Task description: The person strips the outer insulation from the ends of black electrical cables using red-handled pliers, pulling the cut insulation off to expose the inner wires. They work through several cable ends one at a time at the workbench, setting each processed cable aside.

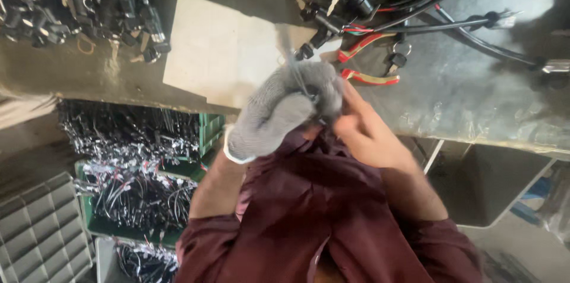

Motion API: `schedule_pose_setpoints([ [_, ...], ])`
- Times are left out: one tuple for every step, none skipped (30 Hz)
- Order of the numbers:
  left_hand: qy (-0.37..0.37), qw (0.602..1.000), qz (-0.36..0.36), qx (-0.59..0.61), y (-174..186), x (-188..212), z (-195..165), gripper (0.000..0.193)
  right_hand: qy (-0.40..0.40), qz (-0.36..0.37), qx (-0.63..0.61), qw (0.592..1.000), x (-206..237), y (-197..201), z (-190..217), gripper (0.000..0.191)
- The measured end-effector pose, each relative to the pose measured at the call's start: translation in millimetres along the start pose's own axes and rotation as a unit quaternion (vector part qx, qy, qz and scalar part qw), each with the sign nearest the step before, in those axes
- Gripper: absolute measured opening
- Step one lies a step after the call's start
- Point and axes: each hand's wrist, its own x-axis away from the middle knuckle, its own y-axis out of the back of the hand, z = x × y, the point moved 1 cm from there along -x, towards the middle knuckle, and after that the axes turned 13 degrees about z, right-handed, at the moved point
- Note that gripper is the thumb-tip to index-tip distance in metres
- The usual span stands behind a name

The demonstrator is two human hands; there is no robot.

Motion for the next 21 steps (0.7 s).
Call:
schedule_pose_setpoints([
  [0.007, 0.984, -0.015, -0.175, 2, 1, 1, 0.029, -0.11, 0.023, -0.122, 0.986, 3, -7, -11, 0.065],
  [0.003, 0.98, -0.072, -0.184, 2, 1, 4, 0.027, -0.071, -0.004, -0.073, 0.995, 3, -9, -18, 0.06],
  [0.003, 0.974, -0.126, -0.189, -3, 2, 10, 0.025, -0.035, -0.033, -0.026, 0.998, 1, -10, -24, 0.056],
  [0.005, 0.965, -0.176, -0.193, -11, 2, 18, 0.023, 0.0, -0.067, 0.02, 0.998, 0, -10, -29, 0.055],
  [-0.015, 0.973, -0.18, -0.146, -18, 3, 24, 0.022, 0.053, -0.059, 0.014, 0.997, -2, -9, -32, 0.054],
  [-0.036, 0.978, -0.183, -0.099, -26, 6, 31, 0.022, 0.108, -0.051, 0.009, 0.993, -4, -7, -34, 0.054],
  [-0.054, 0.98, -0.186, -0.05, -32, 9, 35, 0.021, 0.159, -0.041, 0.003, 0.986, -5, -5, -33, 0.054],
  [-0.048, 0.977, -0.184, -0.094, -33, 12, 37, 0.02, 0.158, -0.049, 0.044, 0.985, -6, -3, -31, 0.053],
  [-0.043, 0.972, -0.185, -0.139, -33, 15, 37, 0.02, 0.157, -0.052, 0.084, 0.983, -6, -1, -27, 0.053],
  [-0.039, 0.964, -0.187, -0.186, -31, 19, 35, 0.019, 0.158, -0.053, 0.125, 0.978, -7, 0, -23, 0.053],
  [-0.002, 0.941, -0.166, -0.296, -28, 20, 32, 0.022, 0.178, -0.062, 0.174, 0.966, -8, 1, -17, 0.05],
  [0.038, 0.904, -0.141, -0.402, -24, 21, 29, 0.025, 0.198, -0.072, 0.221, 0.952, -9, 1, -11, 0.047],
  [0.075, 0.855, -0.111, -0.501, -22, 21, 25, 0.029, 0.218, -0.084, 0.268, 0.935, -10, 0, -5, 0.044],
  [0.064, 0.864, -0.122, -0.484, -21, 20, 20, 0.028, 0.218, -0.089, 0.305, 0.923, -11, -1, 0, 0.039],
  [0.053, 0.873, -0.132, -0.467, -23, 18, 16, 0.027, 0.218, -0.093, 0.341, 0.91, -13, -2, 5, 0.034],
  [0.041, 0.881, -0.142, -0.449, -25, 15, 12, 0.026, 0.218, -0.096, 0.377, 0.895, -15, -3, 9, 0.029],
  [0.064, 0.892, -0.162, -0.417, -27, 13, 10, 0.027, 0.225, -0.106, 0.369, 0.895, -16, -4, 13, 0.028],
  [0.087, 0.901, -0.182, -0.384, -29, 11, 7, 0.028, 0.232, -0.115, 0.361, 0.896, -15, -5, 15, 0.027],
  [0.11, 0.908, -0.202, -0.35, -30, 9, 5, 0.031, 0.239, -0.124, 0.353, 0.896, -15, -5, 17, 0.026],
  [0.077, 0.911, -0.209, -0.348, -30, 6, 4, 0.036, 0.238, -0.113, 0.34, 0.903, -14, -6, 17, 0.028],
  [0.047, 0.913, -0.215, -0.344, -29, 4, 3, 0.041, 0.234, -0.103, 0.325, 0.911, -12, -6, 17, 0.029],
])
